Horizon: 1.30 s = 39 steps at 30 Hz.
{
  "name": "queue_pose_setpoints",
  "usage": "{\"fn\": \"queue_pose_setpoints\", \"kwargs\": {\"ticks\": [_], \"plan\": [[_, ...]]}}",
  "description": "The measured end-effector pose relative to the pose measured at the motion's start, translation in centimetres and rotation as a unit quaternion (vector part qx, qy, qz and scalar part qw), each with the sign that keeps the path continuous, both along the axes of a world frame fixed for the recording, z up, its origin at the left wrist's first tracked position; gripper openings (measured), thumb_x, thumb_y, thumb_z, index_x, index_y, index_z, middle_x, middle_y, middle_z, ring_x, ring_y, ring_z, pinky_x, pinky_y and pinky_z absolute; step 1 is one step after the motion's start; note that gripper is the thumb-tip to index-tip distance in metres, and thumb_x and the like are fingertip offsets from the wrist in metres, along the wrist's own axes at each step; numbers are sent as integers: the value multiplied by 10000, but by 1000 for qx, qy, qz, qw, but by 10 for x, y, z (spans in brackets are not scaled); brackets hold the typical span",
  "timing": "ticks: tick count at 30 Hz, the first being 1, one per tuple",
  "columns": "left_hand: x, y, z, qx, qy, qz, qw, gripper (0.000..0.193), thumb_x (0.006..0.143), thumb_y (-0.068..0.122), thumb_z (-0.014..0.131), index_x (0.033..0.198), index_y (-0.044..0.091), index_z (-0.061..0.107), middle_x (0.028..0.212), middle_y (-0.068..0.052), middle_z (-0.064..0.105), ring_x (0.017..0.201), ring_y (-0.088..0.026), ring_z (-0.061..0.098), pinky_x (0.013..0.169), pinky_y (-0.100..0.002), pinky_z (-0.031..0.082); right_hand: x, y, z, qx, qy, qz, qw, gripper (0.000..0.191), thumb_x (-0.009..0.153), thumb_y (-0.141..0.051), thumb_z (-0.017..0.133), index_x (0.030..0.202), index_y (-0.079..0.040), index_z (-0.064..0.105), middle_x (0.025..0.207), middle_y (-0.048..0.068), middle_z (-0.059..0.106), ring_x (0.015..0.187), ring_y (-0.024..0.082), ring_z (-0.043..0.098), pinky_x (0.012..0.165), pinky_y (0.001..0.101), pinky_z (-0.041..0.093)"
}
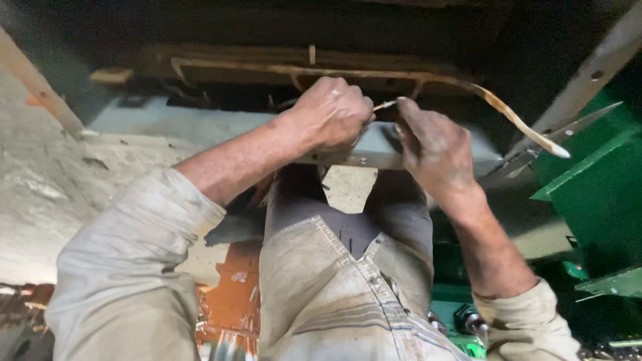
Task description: The person works inside an open metal electrical enclosure, using red-handled pliers to grip, bend and position wires and small components, and uses their hands to route and press insulated wiring along the enclosure's internal rails while fitting parts into place.
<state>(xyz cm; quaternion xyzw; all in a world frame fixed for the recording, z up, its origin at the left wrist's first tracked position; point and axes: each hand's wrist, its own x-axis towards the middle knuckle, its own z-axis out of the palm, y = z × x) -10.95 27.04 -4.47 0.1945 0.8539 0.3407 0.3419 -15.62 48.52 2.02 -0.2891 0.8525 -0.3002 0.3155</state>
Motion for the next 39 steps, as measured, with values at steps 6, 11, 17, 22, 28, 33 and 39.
{"fn": "queue_pose_setpoints", "kwargs": {"ticks": [6,11,17,22,28,33,39], "plan": [[10,-15,-27,50,32,-89,994,183,832,148,648,697,46,717,665,-177,718,568,-298,714,516,-426,564,-13,-19,-64,166,-129,232,950,505,798,-55,699,1302,-45,688,981,194,730,813,358,714,714,444,585],[22,-27,-42,75,85,-102,988,176,790,136,673,634,73,723,664,-172,720,614,-288,727,545,-421,577,8,-39,-88,181,-134,213,951,476,679,-179,772,1121,-17,698,960,217,725,776,384,706,701,461,589],[26,-29,-36,29,42,-149,988,165,776,178,698,651,75,732,678,-153,718,643,-291,733,536,-418,571,10,-50,-91,161,-159,229,947,324,734,-235,783,965,-29,687,864,202,716,734,394,694,670,495,566],[8,-20,-12,-3,14,-96,995,114,748,156,674,747,50,717,723,-169,720,661,-322,730,571,-434,575,-8,-13,-60,31,-125,143,981,465,793,-37,703,1251,20,646,899,196,685,813,398,679,673,487,548],[11,1,26,-54,-21,-17,998,119,809,106,626,818,16,705,718,-185,708,615,-337,718,523,-451,566,-42,45,-16,50,-3,98,994,448,775,14,727,1210,40,624,1038,220,656,929,391,682,750,426,594],[17,4,26,-76,-97,23,992,187,908,173,585,829,49,700,695,-151,692,597,-323,701,524,-447,555,-40,57,1,35,-47,125,990,290,897,-104,825,1130,-10,681,940,156,690,754,309,705,614,391,584],[21,-4,35,-92,17,102,990,249,960,224,640,774,67,687,706,-116,642,653,-291,658,568,-433,529,-110,80,86,-44,213,-77,973,141,955,18,736,1066,-45,676,978,129,699,866,286,727,754,429,615]]}}
